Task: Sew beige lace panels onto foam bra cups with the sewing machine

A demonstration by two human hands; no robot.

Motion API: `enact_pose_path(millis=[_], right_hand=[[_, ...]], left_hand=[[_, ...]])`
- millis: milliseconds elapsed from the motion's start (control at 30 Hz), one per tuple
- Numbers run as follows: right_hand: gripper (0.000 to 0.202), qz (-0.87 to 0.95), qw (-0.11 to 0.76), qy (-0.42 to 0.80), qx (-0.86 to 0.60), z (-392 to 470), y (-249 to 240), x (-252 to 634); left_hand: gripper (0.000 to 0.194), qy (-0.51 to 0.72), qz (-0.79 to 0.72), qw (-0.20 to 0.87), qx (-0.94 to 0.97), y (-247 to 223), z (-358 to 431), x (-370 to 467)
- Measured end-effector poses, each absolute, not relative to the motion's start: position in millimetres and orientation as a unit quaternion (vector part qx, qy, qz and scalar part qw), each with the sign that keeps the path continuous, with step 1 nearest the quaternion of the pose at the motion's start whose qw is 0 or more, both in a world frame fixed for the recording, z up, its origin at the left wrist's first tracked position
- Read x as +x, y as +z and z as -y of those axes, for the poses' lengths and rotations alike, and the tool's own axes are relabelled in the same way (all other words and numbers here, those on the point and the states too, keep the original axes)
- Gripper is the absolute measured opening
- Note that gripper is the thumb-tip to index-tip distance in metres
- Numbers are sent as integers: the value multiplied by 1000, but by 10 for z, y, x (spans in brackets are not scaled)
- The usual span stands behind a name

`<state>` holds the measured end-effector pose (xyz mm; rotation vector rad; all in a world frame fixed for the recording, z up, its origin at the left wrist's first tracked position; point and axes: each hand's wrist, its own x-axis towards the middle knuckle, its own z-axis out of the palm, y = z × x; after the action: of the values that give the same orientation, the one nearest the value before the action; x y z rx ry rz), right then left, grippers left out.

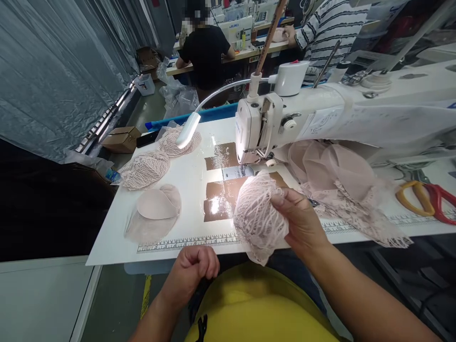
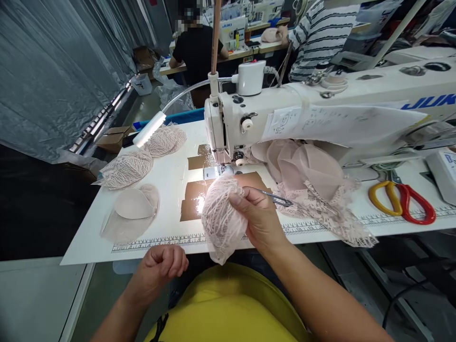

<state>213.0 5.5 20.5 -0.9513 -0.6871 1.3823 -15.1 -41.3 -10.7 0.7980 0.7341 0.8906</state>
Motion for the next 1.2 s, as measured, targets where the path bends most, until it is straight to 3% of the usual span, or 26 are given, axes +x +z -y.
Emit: enact_pose_path(millis=[67, 133, 167, 300, 400, 500, 600, 700, 800, 867, 967, 1033, 1067, 1200], right_hand=[[21, 346, 586, 612, -403, -32, 185, 2105], [18, 397, 561, 618, -382, 7, 131, 2034], [16, 420, 551, 616, -374, 26, 102, 1991], [16, 445, 540, 610, -372, 59, 40, 1882], [15, 373, 570, 631, -372, 37, 73, 1902], [20, 316, 596, 632, -383, 8, 119, 1959], [27, 285, 607, 620, -407, -19, 125, 1999], [29, 280, 605, 624, -406, -44, 113, 2011], [25, 335, 567, 651, -377, -47, 140, 2007], [20, 419, 510, 666, -348, -25, 188, 1996], [12, 565, 401, 654, -305, 37, 279, 1961], [8, 638, 347, 620, -297, 82, 327, 1936], [7, 665, 331, 598, -300, 99, 341, 1927], [6, 731, 329, 496, -334, 113, 319, 1925]], left_hand=[[7, 395, -373, 744, 389, -51, 405, -196], [37, 376, -381, 766, 355, 2, 389, -140], [42, 375, -375, 782, 327, 18, 380, -84], [23, 446, -377, 784, 210, 10, 358, 156], [29, 460, -392, 776, 180, -20, 355, 201], [32, 433, -391, 784, 211, -66, 372, 122], [12, 428, -385, 776, 256, -139, 414, -14], [20, 381, -369, 768, 359, -160, 452, -162], [14, 346, -369, 712, 488, -36, 432, -301], [7, 414, -392, 635, 521, 112, 376, -370], [44, 489, -423, 535, 544, 314, 261, -402], [67, 445, -424, 513, 599, 369, 188, -376], [70, 407, -414, 516, 630, 368, 156, -354], [33, 279, -382, 543, 694, 262, 79, -245]])
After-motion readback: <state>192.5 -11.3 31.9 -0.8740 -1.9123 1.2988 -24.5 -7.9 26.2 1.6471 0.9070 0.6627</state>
